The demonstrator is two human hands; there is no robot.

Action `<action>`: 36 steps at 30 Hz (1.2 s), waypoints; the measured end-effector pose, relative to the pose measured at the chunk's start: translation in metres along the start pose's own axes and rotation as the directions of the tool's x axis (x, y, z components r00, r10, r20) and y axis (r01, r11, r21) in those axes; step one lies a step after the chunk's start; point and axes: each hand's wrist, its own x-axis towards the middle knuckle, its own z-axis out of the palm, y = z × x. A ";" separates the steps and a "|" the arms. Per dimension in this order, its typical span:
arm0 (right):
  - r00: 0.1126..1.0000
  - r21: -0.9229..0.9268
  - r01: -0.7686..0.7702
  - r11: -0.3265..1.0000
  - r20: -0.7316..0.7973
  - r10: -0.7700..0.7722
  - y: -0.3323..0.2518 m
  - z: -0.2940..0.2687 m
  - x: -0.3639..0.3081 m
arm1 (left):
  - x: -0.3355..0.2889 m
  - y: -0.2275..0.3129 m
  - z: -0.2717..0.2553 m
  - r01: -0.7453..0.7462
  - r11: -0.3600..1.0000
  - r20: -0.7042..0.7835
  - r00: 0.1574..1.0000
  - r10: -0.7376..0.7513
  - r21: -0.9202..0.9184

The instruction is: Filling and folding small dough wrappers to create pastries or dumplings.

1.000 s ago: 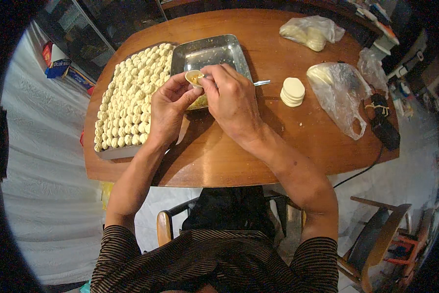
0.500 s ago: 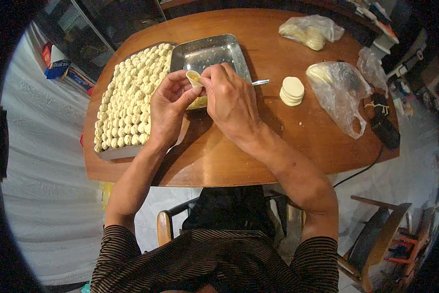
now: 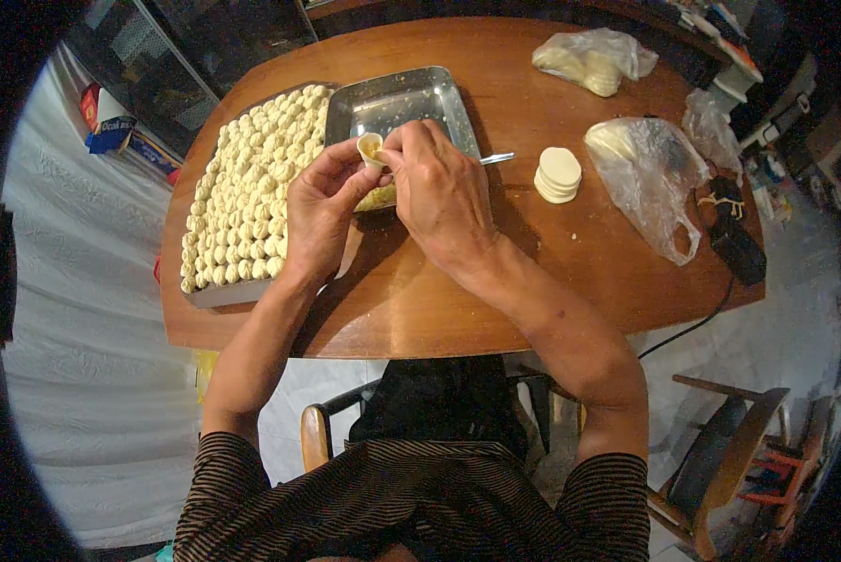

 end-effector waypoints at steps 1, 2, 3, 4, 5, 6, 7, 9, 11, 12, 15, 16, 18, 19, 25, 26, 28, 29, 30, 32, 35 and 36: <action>1.000 0.023 -0.018 1.000 -0.007 0.018 0.000 0.001 0.000 | 0.000 0.001 0.001 0.000 1.000 -0.002 1.000 0.000 0.008; 0.999 0.048 -0.035 0.998 -0.014 0.035 0.000 0.002 0.000 | 0.000 0.002 0.001 0.000 1.000 -0.005 1.000 0.000 0.019; 0.999 0.053 -0.050 0.997 -0.010 0.051 -0.001 0.001 0.001 | 0.000 0.002 0.001 0.008 1.000 -0.004 1.000 -0.007 0.025; 0.998 0.057 -0.066 0.996 -0.005 0.067 -0.003 0.000 0.001 | 0.000 0.003 0.001 0.015 0.999 -0.002 1.000 -0.015 0.030; 0.997 0.062 -0.082 0.995 0.000 0.082 -0.004 0.000 0.001 | -0.001 0.003 0.001 0.022 0.999 -0.002 1.000 -0.022 0.036; 0.999 0.046 -0.051 0.998 -0.009 0.051 -0.004 0.000 0.001 | -0.001 0.003 0.000 0.017 0.999 0.001 1.000 -0.017 0.029; 1.000 0.031 -0.020 0.999 -0.018 0.021 -0.003 0.000 0.002 | -0.001 0.003 -0.001 0.012 1.000 0.004 1.000 -0.012 0.021; 1.000 0.009 0.017 1.000 -0.026 -0.017 -0.002 0.000 0.002 | 0.000 0.002 0.000 0.007 1.000 0.006 1.000 -0.007 0.007; 0.999 0.003 0.031 1.000 -0.024 -0.031 0.000 0.000 0.001 | 0.000 0.001 0.001 0.008 1.000 0.001 1.000 -0.008 -0.003; 0.999 0.010 0.025 1.000 -0.023 -0.025 0.001 0.000 0.001 | 0.000 0.001 0.001 0.010 1.000 0.004 1.000 -0.010 -0.001; 0.999 0.020 0.021 1.000 -0.026 -0.020 0.001 0.000 0.001 | -0.001 0.001 0.000 0.015 1.000 0.013 1.000 -0.015 0.000; 0.999 0.016 0.029 0.999 -0.029 -0.029 0.001 0.000 0.001 | -0.001 0.002 0.001 0.016 1.000 0.014 1.000 -0.016 -0.002; 0.999 0.003 0.044 0.999 -0.031 -0.044 0.001 0.000 0.000 | 0.000 0.002 0.001 0.014 1.000 0.014 1.000 -0.014 -0.010; 0.998 -0.008 0.052 0.999 -0.029 -0.052 0.000 0.000 0.000 | 0.000 0.001 0.000 0.011 1.000 0.013 1.000 -0.010 -0.017; 0.996 -0.061 0.083 0.995 -0.012 -0.083 0.002 0.000 -0.002 | 0.002 -0.001 0.000 0.000 0.996 0.021 1.000 0.002 -0.089; 0.996 -0.066 0.087 0.994 -0.008 -0.087 0.002 0.000 -0.002 | 0.002 -0.001 0.000 0.005 0.995 0.020 1.000 -0.003 -0.103; 0.997 -0.094 0.079 0.992 0.012 -0.078 0.001 -0.002 -0.002 | 0.001 -0.001 0.001 0.004 0.995 0.017 1.000 -0.003 -0.099; 0.997 -0.107 0.075 0.992 0.022 -0.073 0.000 -0.002 -0.002 | 0.000 -0.001 0.002 0.004 0.995 0.015 1.000 -0.003 -0.095; 0.997 -0.110 0.073 0.991 0.024 -0.070 0.000 -0.002 -0.002 | 0.000 0.000 0.002 0.008 0.996 0.013 1.000 -0.007 -0.091; 0.997 -0.119 0.069 0.990 0.027 -0.066 0.001 -0.002 -0.002 | -0.001 0.002 0.003 0.015 0.996 0.011 1.000 -0.014 -0.084; 0.997 -0.128 0.061 0.990 0.047 -0.055 0.001 -0.004 -0.002 | -0.003 0.005 0.005 0.035 0.998 0.019 0.999 -0.034 -0.053; 0.997 -0.126 0.060 0.990 0.049 -0.054 0.001 -0.004 -0.002 | -0.002 0.004 0.004 0.038 0.997 0.023 0.999 -0.037 -0.071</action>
